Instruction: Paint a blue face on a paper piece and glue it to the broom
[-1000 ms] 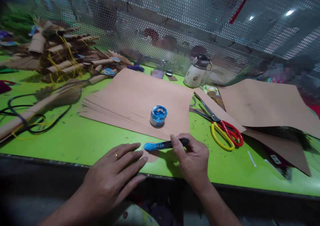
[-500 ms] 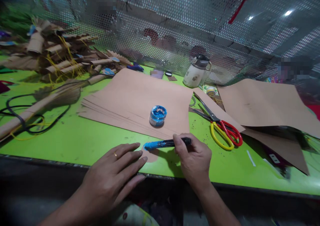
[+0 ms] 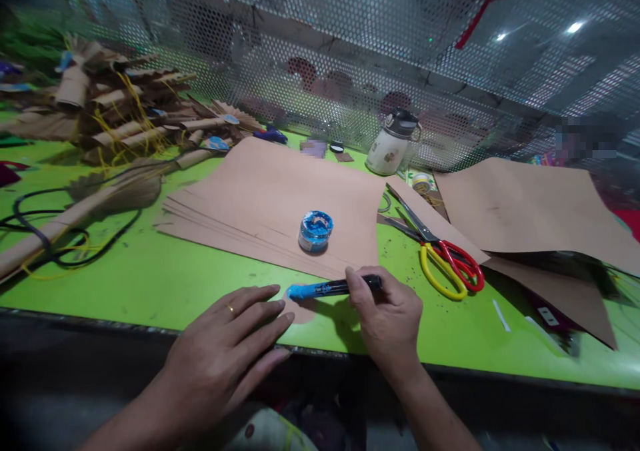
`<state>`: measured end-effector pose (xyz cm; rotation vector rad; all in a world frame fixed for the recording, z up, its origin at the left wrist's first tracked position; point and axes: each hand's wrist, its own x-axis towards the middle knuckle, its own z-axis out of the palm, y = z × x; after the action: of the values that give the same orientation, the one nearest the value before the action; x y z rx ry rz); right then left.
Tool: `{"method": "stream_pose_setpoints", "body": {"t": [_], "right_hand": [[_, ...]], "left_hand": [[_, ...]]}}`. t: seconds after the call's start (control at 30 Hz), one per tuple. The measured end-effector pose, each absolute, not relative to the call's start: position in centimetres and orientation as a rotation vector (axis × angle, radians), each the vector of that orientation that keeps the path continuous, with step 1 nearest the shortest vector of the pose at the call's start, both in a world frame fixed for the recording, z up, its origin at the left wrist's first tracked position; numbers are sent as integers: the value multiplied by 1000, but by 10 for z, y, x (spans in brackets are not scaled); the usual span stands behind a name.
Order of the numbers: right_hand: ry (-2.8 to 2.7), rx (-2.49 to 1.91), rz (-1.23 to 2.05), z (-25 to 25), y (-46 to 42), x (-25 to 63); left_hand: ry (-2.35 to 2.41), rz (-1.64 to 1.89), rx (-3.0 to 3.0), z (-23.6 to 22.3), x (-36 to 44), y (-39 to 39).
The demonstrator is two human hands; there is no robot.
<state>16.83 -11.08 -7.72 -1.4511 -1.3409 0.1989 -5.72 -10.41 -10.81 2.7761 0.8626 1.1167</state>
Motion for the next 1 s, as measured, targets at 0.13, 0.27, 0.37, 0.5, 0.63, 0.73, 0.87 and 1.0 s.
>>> {"method": "stream_pose_setpoints", "body": {"t": [0.13, 0.27, 0.37, 0.5, 0.63, 0.73, 0.87, 1.0], "right_hand": [[-1345, -1429, 222, -76, -109, 166], [-1398, -1457, 222, -78, -108, 166], [-1404, -1476, 210, -79, -110, 168], [-1384, -1498, 185, -78, -112, 171], [-1326, -1541, 200, -79, -115, 174], [-1277, -1543, 209, -79, -116, 174], [-1235, -1527, 228, -77, -116, 172], [-1267, -1521, 252, -77, -115, 172]], "left_hand": [[868, 1104, 2778, -108, -57, -103], [861, 1110, 2776, -107, -56, -102], [862, 1110, 2784, -106, -57, -102], [862, 1112, 2780, -106, -57, -103], [863, 1092, 2772, -106, -57, -103], [868, 1093, 2771, -106, -57, -103], [860, 1102, 2771, -106, -57, -102], [859, 1100, 2776, -105, -57, -101]]}}
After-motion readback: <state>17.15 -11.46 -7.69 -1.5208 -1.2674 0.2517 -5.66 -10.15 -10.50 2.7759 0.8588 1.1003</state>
